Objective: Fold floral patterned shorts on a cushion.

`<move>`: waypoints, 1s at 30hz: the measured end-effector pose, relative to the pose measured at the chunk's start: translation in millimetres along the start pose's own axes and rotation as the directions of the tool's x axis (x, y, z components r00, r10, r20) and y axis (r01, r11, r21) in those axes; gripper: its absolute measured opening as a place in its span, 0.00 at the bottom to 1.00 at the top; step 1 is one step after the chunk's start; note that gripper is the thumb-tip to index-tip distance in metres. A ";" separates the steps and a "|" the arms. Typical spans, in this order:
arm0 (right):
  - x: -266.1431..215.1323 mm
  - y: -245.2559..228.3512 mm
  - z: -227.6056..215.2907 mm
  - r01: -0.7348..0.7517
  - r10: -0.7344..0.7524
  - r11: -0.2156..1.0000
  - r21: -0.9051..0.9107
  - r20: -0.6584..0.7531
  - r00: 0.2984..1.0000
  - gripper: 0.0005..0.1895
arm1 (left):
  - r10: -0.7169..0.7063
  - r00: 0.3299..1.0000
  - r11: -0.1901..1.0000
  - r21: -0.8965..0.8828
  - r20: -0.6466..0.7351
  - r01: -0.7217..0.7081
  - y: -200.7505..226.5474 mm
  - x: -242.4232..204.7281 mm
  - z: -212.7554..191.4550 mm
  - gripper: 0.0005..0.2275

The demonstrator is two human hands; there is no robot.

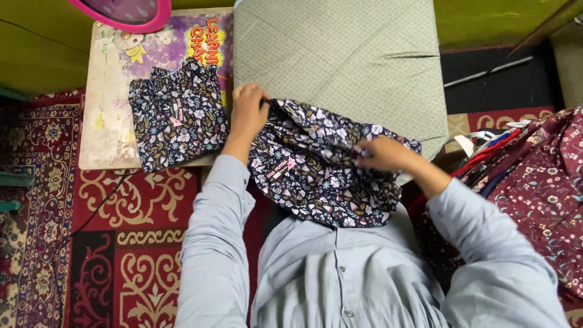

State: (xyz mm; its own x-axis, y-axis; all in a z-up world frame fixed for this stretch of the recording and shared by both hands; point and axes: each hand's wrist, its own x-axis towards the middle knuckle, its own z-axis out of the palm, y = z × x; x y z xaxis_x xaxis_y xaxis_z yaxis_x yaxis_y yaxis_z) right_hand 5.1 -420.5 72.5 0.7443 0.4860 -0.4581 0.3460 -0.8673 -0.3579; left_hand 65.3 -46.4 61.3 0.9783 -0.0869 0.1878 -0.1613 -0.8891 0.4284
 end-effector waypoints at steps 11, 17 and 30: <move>-38.4 54.9 -141.8 0.042 -0.289 0.957 -0.286 -0.938 0.193 0.20 | 0.163 0.686 0.798 -0.314 -0.709 -0.514 91.8 46.6 -152.7 0.11; -44.4 85.4 -73.6 -0.222 -0.218 0.931 -0.289 -0.929 0.298 0.26 | 0.363 0.688 0.795 -0.176 -0.628 -0.580 74.0 13.4 -77.1 0.15; -53.4 139.0 51.5 -0.577 0.356 0.794 -0.191 -0.623 0.697 0.03 | 0.346 0.938 0.932 -0.123 0.018 -0.341 37.0 -82.3 -5.8 0.06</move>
State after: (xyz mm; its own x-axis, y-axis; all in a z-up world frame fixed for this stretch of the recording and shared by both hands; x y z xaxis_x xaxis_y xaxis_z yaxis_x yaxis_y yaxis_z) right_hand -16.0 -561.4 5.3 0.9975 -0.0374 0.0603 -0.0453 -0.9898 0.1350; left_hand -22.0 -69.6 66.9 0.8644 -0.3970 0.3086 -0.5000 -0.7438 0.4435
